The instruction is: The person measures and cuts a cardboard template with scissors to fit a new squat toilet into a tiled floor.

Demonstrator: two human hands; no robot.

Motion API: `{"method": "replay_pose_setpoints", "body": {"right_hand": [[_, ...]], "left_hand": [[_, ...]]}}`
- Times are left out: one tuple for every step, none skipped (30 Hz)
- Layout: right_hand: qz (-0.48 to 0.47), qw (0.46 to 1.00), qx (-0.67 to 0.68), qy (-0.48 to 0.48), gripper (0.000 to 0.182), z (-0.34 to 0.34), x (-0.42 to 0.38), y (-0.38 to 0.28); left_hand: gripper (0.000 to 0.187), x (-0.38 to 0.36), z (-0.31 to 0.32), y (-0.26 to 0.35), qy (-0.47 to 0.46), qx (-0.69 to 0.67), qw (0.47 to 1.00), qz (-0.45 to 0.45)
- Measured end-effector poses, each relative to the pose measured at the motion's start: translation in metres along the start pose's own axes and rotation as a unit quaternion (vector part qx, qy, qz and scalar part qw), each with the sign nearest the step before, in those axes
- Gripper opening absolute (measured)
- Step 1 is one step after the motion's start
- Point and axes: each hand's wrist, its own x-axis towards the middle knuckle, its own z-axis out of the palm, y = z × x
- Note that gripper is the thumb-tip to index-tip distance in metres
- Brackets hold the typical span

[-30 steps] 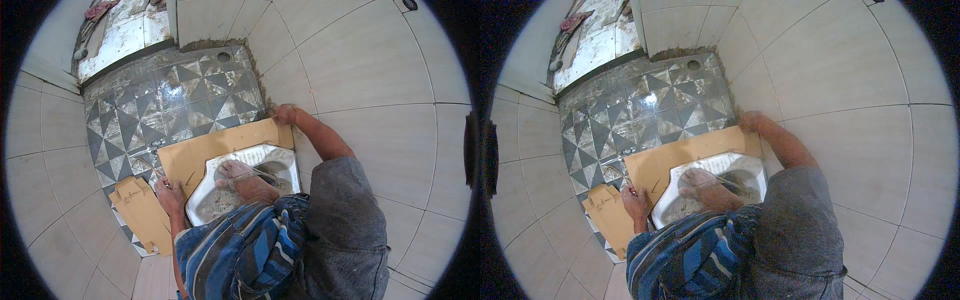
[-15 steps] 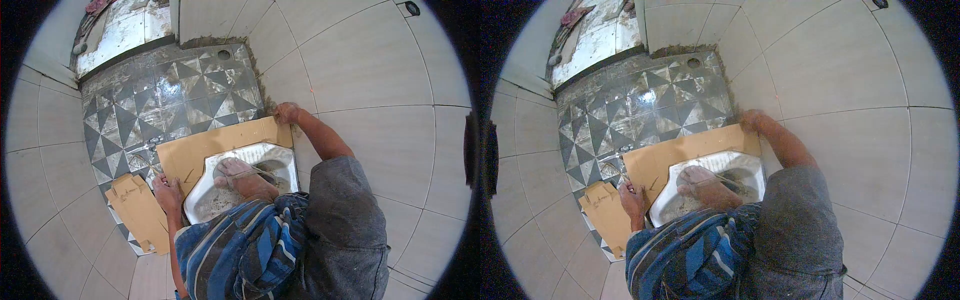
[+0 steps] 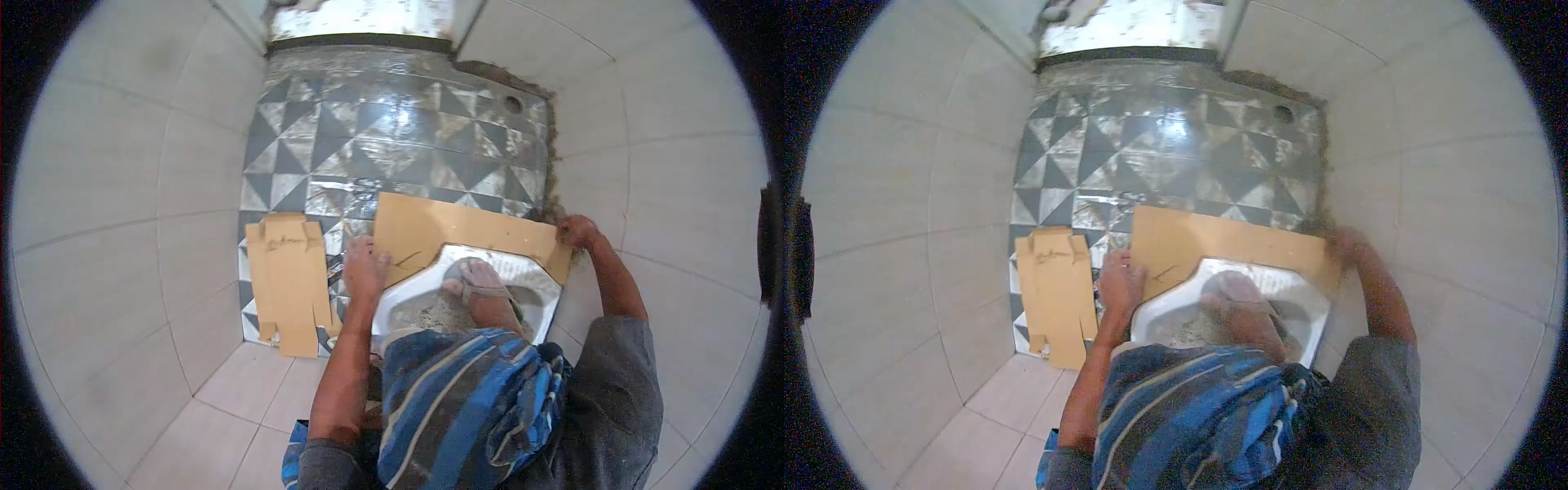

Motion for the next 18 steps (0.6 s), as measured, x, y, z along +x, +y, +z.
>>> {"method": "replay_pose_setpoints", "body": {"right_hand": [[-0.010, 1.000, 0.005, -0.011, 0.038, -0.011, -0.008, -0.003], [-0.021, 0.997, 0.075, -0.019, 0.038, -0.003, -0.004, 0.005], [-0.030, 0.989, 0.145, -0.029, 0.038, 0.004, 0.002, 0.012], [-0.041, 0.989, 0.138, -0.028, 0.038, 0.000, -0.001, 0.003], [-0.014, 0.993, 0.118, 0.003, 0.037, -0.007, -0.008, -0.005], [0.016, 0.994, 0.098, 0.034, 0.036, -0.014, -0.015, -0.010], [0.011, 0.995, 0.093, 0.034, 0.036, -0.023, -0.017, -0.014], [-0.009, 0.995, 0.098, 0.015, 0.040, -0.028, -0.019, -0.015], [-0.028, 0.994, 0.105, -0.005, 0.044, -0.032, -0.021, -0.018], [-0.031, 0.994, 0.102, -0.006, 0.044, -0.032, -0.021, -0.020], [-0.049, 0.996, 0.074, 0.007, 0.046, -0.027, -0.018, -0.017], [-0.067, 0.996, 0.047, 0.019, 0.049, -0.017, -0.014, -0.009], [-0.070, 0.996, 0.044, 0.017, 0.049, -0.007, -0.014, -0.002], [-0.104, 0.990, 0.050, 0.082, 0.051, -0.002, -0.016, 0.001], [-0.138, 0.978, 0.056, 0.147, 0.053, 0.002, -0.015, 0.003], [-0.143, 0.978, 0.054, 0.143, 0.053, 0.005, -0.012, 0.007], [-0.108, 0.986, 0.089, 0.092, 0.052, -0.001, -0.013, 0.004], [-0.072, 0.989, 0.122, 0.042, 0.052, -0.007, -0.014, -0.001]], "left_hand": [[0.045, 0.000, -0.001, 0.000, -0.017, 0.004, 1.000, -0.001], [0.046, 0.000, -0.001, 0.000, -0.035, 0.006, 0.999, 0.000], [0.046, -0.001, 0.000, 0.000, -0.025, 0.006, 1.000, -0.011], [0.046, -0.001, 0.002, 0.000, -0.027, 0.001, 0.999, -0.024], [0.045, -0.001, 0.003, -0.002, -0.030, -0.005, 0.999, -0.037], [0.045, -0.002, 0.003, -0.004, -0.025, -0.007, 0.999, -0.043], [0.044, -0.004, 0.004, -0.006, -0.014, -0.001, 0.999, -0.037], [0.043, -0.006, 0.000, -0.004, -0.004, 0.006, 1.000, -0.031], [0.043, -0.007, -0.004, -0.003, -0.002, 0.005, 0.999, -0.035], [0.043, -0.007, -0.008, -0.002, -0.028, -0.016, 0.997, -0.063], [0.044, -0.005, -0.013, 0.000, -0.055, -0.036, 0.994, -0.090], [0.044, -0.002, -0.013, -0.004, -0.053, -0.037, 0.993, -0.094], [0.046, 0.002, -0.013, -0.008, -0.074, -0.023, 0.992, -0.100], [0.047, 0.004, -0.013, -0.013, -0.095, -0.010, 0.990, -0.107], [0.047, 0.006, -0.011, -0.016, -0.094, -0.011, 0.989, -0.113], [0.047, 0.007, -0.010, -0.021, -0.086, -0.015, 0.991, -0.100], [0.048, 0.007, -0.010, -0.024, -0.079, -0.018, 0.993, -0.085], [0.048, 0.010, -0.012, -0.027, -0.080, -0.017, 0.993, -0.090]]}}
